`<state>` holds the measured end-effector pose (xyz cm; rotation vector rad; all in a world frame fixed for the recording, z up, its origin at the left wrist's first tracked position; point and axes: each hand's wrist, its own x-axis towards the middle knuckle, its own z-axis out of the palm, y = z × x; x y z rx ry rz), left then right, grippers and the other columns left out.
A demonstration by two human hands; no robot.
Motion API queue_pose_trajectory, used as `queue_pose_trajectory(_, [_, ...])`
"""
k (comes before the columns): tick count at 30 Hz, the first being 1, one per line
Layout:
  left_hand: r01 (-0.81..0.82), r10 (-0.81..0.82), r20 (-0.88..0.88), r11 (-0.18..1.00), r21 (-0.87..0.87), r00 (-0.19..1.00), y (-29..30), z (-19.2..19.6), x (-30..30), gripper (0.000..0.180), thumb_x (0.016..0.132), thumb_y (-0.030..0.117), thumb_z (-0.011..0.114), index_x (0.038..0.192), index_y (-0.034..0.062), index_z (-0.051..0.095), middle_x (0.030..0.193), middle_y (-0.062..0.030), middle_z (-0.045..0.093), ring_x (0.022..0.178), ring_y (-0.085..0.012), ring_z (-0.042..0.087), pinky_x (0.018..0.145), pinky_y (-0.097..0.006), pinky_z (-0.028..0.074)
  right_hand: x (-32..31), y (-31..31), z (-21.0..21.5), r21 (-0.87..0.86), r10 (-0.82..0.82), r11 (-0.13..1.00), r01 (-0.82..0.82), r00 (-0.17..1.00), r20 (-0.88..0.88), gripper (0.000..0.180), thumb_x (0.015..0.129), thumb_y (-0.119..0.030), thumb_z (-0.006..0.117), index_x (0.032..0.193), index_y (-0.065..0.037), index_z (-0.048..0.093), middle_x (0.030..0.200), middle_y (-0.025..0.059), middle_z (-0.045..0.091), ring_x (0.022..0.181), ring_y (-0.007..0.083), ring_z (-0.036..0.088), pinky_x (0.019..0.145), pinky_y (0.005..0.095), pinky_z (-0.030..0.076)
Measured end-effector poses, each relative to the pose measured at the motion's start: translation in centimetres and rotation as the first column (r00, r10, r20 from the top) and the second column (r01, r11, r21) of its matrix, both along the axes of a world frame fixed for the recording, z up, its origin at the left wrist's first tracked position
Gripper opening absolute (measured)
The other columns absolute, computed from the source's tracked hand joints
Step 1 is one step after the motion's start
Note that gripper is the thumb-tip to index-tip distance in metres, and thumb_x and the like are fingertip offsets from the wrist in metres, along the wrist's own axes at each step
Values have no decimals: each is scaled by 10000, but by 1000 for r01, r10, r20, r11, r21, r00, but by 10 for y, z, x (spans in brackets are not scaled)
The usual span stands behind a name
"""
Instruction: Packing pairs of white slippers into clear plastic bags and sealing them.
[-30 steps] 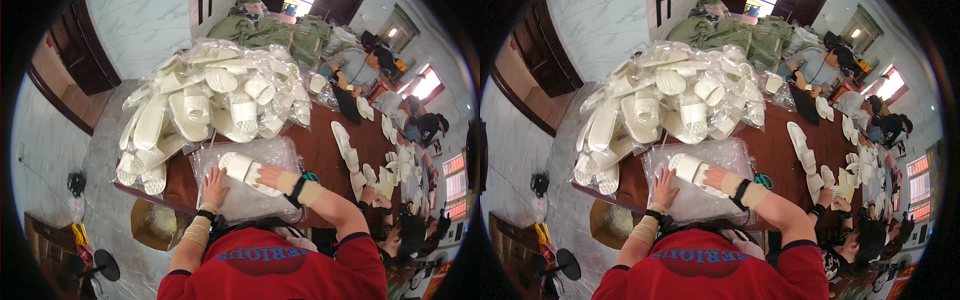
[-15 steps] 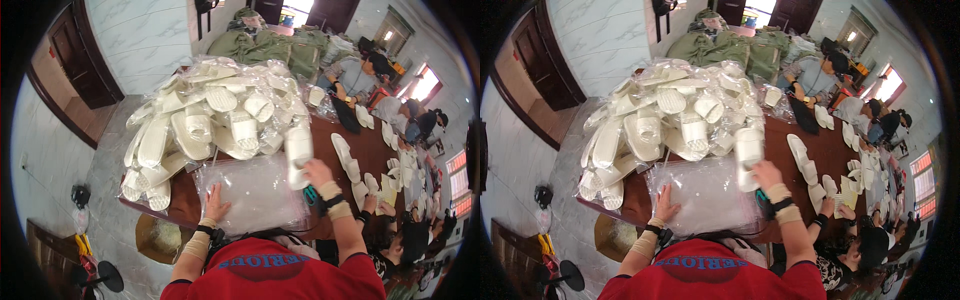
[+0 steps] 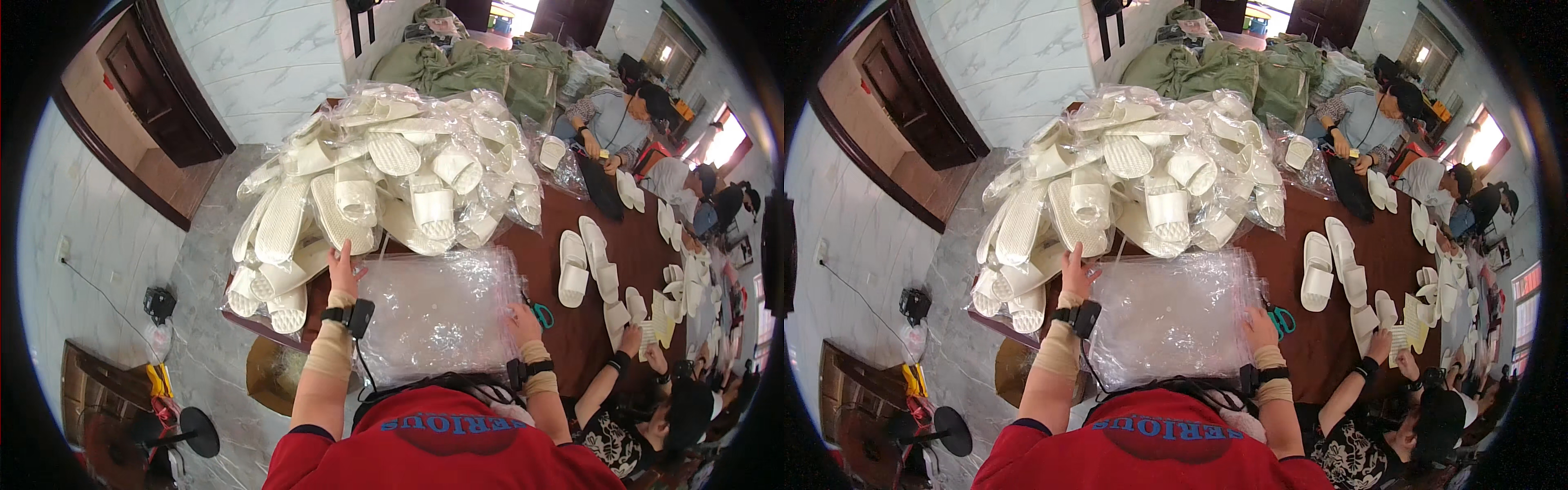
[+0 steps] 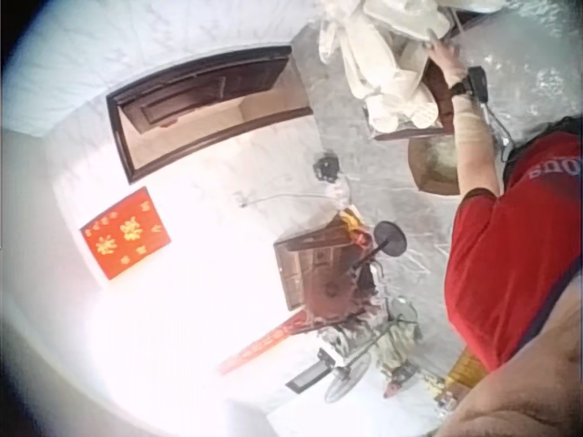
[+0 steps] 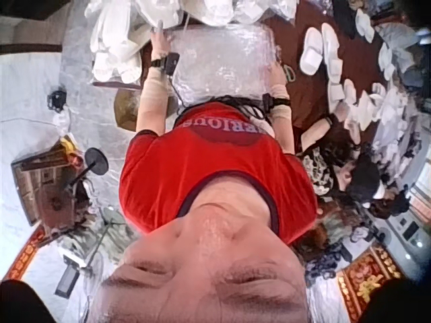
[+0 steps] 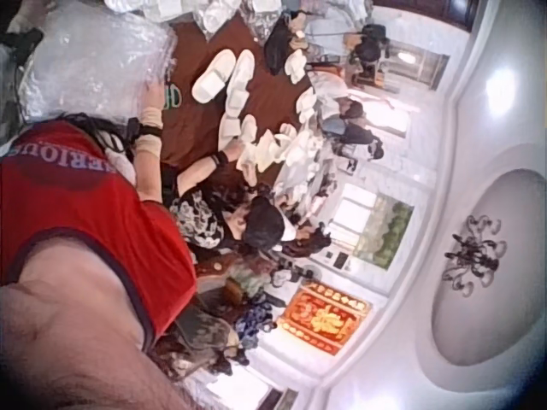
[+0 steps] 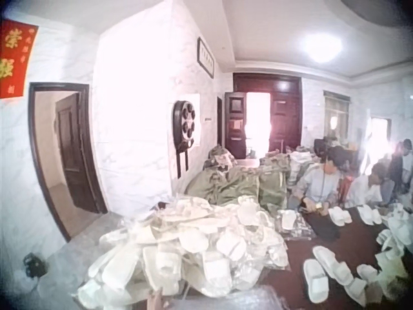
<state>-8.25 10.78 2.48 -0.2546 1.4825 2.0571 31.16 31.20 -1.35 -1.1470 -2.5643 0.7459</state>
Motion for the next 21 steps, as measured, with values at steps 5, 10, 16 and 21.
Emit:
queue_pose_trajectory(5, [-57,105,-175,964,259,979,-6,-3,-4,172,876,114,590,993,107,465,941,-20,582,815,-174,589,723,-374,536,-1,-12,4,-111,4,994,4,998,68,338,798,-217,633,1117,-115,582,1055,129,589,991,323,572,839,396,472])
queue_pose_trajectory(10, [32,34,-314,979,201,949,-37,39,45,134,865,5,563,902,109,487,861,23,546,765,-103,564,688,-320,543,17,-12,-6,-61,58,997,-53,994,93,366,774,-211,651,1124,-124,586,1106,127,561,1018,316,557,860,392,463])
queue_pose_trajectory(16, [397,-335,-334,908,137,881,-69,38,93,107,876,-9,551,884,85,501,867,-1,580,810,-149,640,642,-308,557,12,-15,-13,49,102,992,-114,976,190,457,723,-179,665,1168,-147,562,1169,127,520,1116,334,493,911,416,446])
queue_pose_trajectory(21, [384,-528,-297,818,-428,795,-97,-38,78,314,779,-15,631,1056,56,504,921,-37,596,823,-141,609,665,-267,524,10,-11,-17,84,129,986,-143,979,159,526,689,-126,692,1192,-162,542,1146,124,509,1100,336,493,900,425,453])
